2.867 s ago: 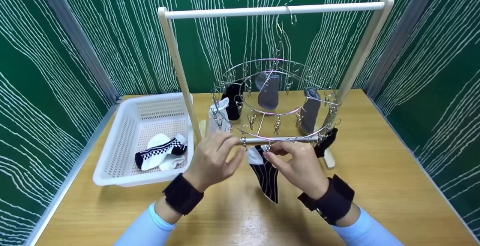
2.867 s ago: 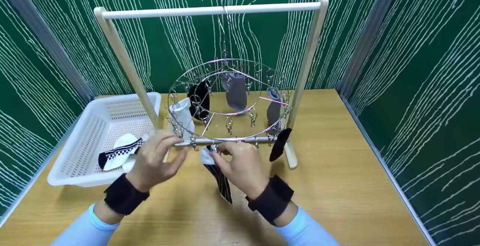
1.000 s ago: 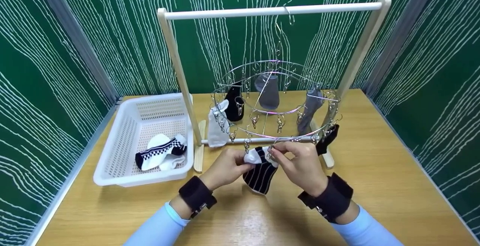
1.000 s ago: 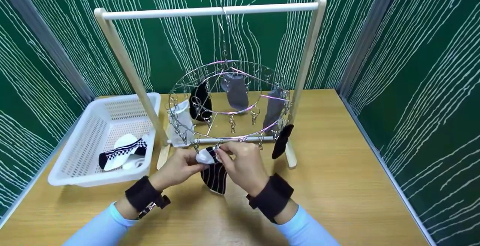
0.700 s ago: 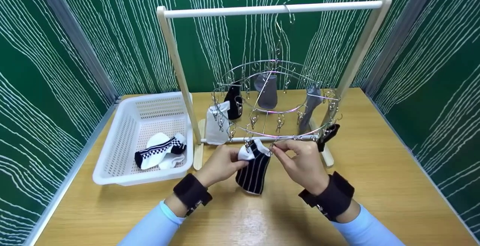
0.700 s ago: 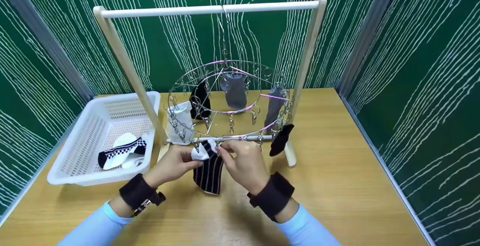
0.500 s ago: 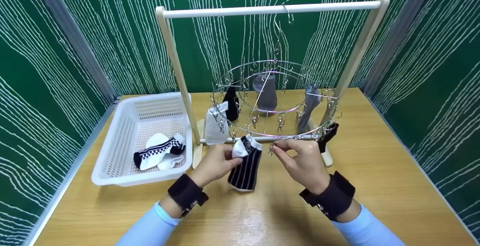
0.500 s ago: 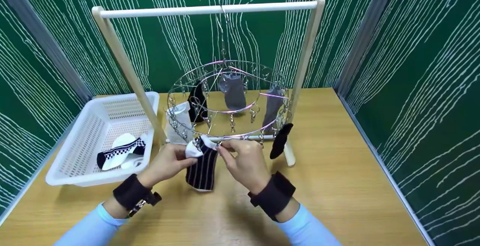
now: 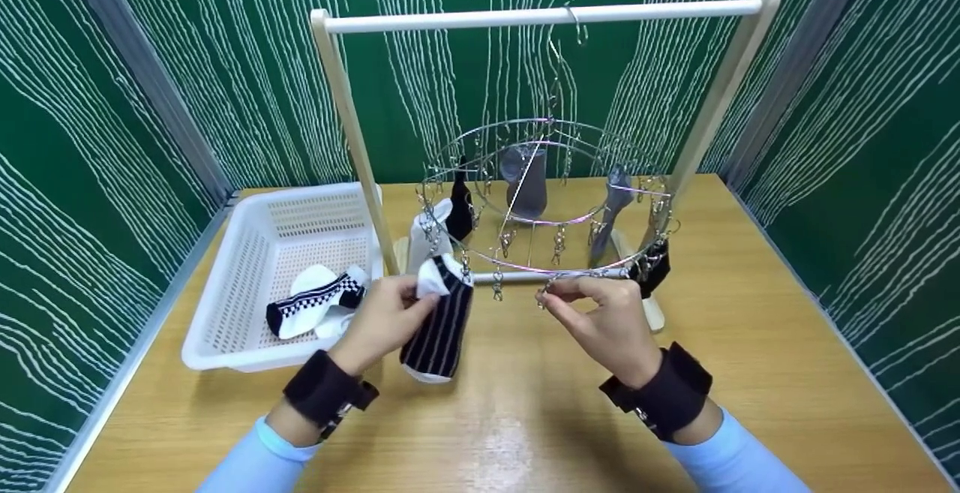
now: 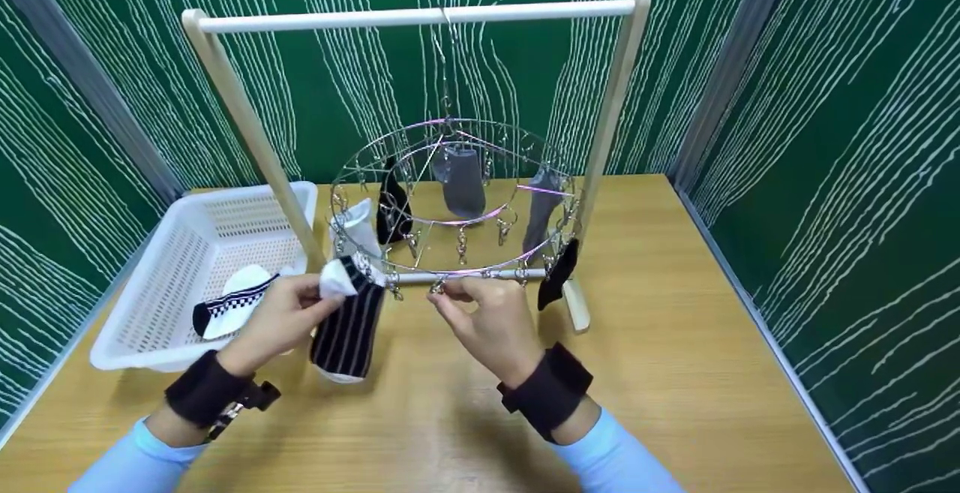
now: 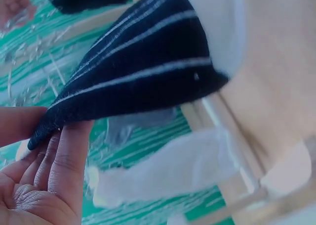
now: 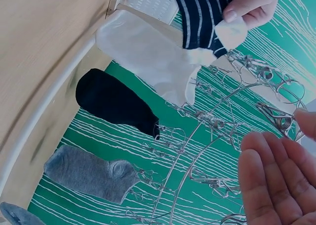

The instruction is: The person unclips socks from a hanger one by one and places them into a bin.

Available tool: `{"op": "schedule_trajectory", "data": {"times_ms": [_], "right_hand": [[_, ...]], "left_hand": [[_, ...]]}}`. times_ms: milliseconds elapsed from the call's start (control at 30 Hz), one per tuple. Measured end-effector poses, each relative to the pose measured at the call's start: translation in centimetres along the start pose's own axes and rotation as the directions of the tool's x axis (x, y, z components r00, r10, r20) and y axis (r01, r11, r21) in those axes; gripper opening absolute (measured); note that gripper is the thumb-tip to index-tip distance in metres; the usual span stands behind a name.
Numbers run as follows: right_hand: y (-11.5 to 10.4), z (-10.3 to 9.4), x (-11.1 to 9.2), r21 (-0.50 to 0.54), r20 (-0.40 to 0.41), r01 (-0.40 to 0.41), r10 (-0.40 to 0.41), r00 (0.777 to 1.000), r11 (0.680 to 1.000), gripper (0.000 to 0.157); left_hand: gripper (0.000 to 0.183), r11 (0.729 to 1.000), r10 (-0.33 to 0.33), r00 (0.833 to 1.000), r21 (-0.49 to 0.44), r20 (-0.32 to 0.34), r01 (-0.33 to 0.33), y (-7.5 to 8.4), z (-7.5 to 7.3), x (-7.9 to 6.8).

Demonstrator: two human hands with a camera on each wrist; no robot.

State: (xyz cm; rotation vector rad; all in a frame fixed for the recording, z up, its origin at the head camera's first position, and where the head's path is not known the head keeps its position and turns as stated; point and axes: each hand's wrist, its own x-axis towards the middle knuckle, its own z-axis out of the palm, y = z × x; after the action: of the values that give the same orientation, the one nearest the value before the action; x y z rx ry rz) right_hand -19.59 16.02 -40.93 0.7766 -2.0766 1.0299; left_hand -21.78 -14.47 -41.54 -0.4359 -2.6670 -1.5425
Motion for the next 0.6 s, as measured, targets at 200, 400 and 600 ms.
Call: {"op": "schedule_trajectory", "data": {"times_ms": [200,400,600], "right_hand": [[0.0,0.1,0.1,0.001,-0.003,-0.007,0.007,1.000,1.000,0.013],[0.0,0.2,0.0,-0.004,0.004,-0.028,0.028,1.000,1.000,0.013],[0.0,0.2,-0.1,-0.002,0.011,-0.033,0.033,0.999,0.999,0.014]], "left_hand": [[0.014,0.998,-0.063,0.995,-0.014,-0.072,0.062,0.4,-3.0,-0.3],[0.017,0.995,-0.087,0.983,0.028,-0.162,0.093,0.8,-6.1,-0.4],[0.013,0.992,-0.079,0.962,0.072,-0.263,0.101,0.3,-8.1,0.2]]}}
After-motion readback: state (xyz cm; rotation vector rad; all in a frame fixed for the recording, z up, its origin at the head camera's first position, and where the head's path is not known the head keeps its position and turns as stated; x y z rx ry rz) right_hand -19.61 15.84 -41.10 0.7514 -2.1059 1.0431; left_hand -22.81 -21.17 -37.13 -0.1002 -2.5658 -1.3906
